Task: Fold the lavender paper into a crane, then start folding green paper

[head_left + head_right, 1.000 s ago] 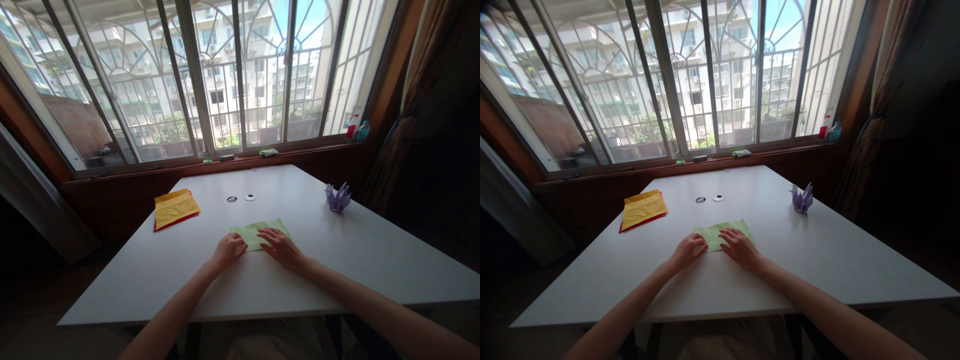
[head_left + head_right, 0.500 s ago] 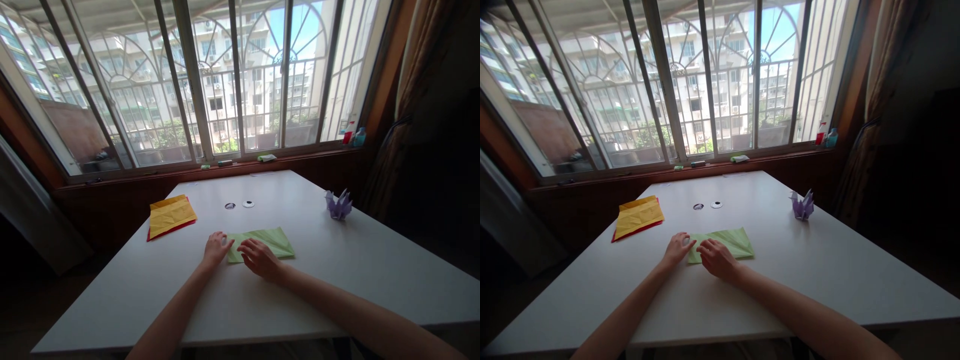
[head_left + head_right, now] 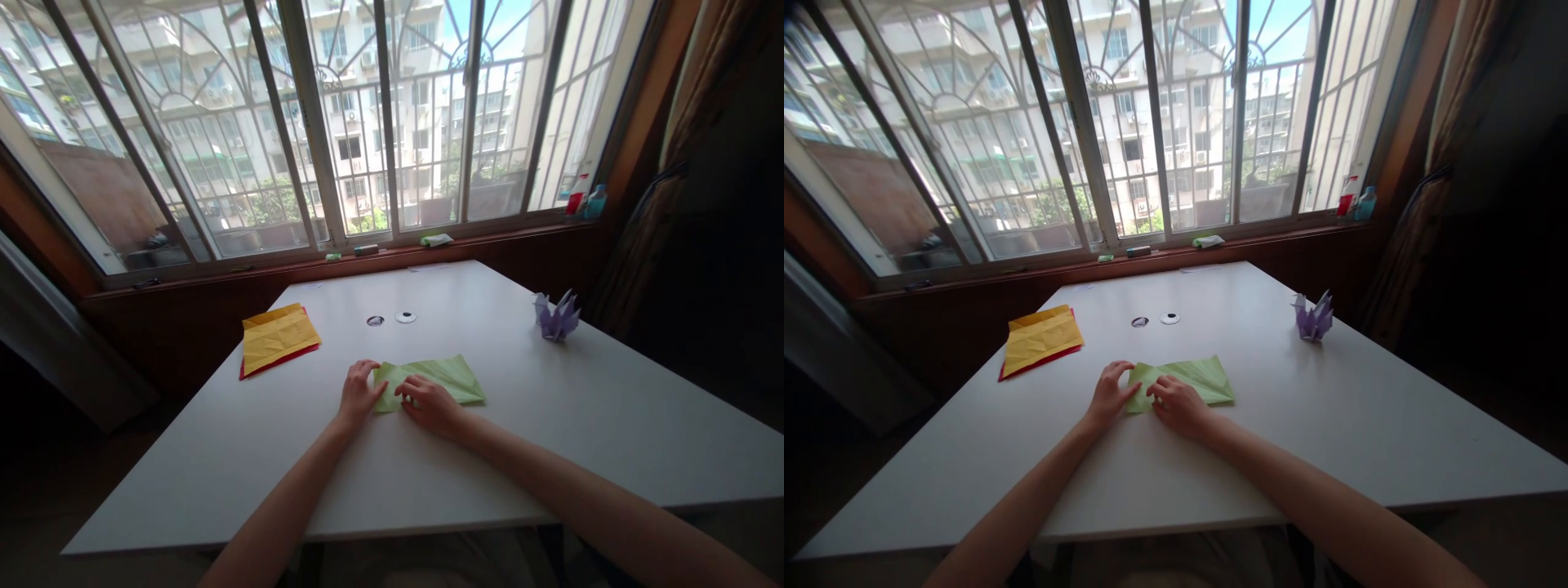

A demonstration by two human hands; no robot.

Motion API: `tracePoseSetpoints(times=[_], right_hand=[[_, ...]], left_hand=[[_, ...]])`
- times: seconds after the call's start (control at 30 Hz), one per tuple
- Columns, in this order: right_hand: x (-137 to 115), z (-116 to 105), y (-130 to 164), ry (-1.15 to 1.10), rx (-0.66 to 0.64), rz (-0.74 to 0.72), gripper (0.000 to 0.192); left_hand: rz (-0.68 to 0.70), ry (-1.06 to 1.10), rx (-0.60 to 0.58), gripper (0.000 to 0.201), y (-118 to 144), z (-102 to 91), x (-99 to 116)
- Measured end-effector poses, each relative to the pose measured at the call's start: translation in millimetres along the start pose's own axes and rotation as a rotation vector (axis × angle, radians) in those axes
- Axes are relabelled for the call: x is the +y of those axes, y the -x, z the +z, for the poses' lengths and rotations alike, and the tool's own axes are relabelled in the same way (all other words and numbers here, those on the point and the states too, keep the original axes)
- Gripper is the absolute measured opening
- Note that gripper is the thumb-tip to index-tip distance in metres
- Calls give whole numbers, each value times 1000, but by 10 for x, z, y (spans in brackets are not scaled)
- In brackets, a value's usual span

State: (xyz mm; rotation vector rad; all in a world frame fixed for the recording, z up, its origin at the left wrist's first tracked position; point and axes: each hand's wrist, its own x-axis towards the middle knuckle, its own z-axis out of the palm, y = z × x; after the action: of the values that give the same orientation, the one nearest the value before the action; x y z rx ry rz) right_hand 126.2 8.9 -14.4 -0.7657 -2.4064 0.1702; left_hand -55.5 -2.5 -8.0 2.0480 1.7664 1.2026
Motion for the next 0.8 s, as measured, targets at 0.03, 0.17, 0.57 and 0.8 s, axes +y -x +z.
tracePoseSetpoints(times=[0.03, 0.17, 0.57, 0.8], right_hand=[[2, -3, 0, -13, 3, 10, 15], [12, -6, -7, -71, 25, 57, 16], [73, -12, -17, -199, 178, 226, 50], [34, -65, -30, -182, 199, 255, 64]], left_hand=[[2, 21, -4, 24, 3, -3, 16], [-20, 128, -68, 38, 5, 3, 49], [6, 295, -221, 58, 25, 54, -2], [55, 310, -207, 47, 63, 58, 79]])
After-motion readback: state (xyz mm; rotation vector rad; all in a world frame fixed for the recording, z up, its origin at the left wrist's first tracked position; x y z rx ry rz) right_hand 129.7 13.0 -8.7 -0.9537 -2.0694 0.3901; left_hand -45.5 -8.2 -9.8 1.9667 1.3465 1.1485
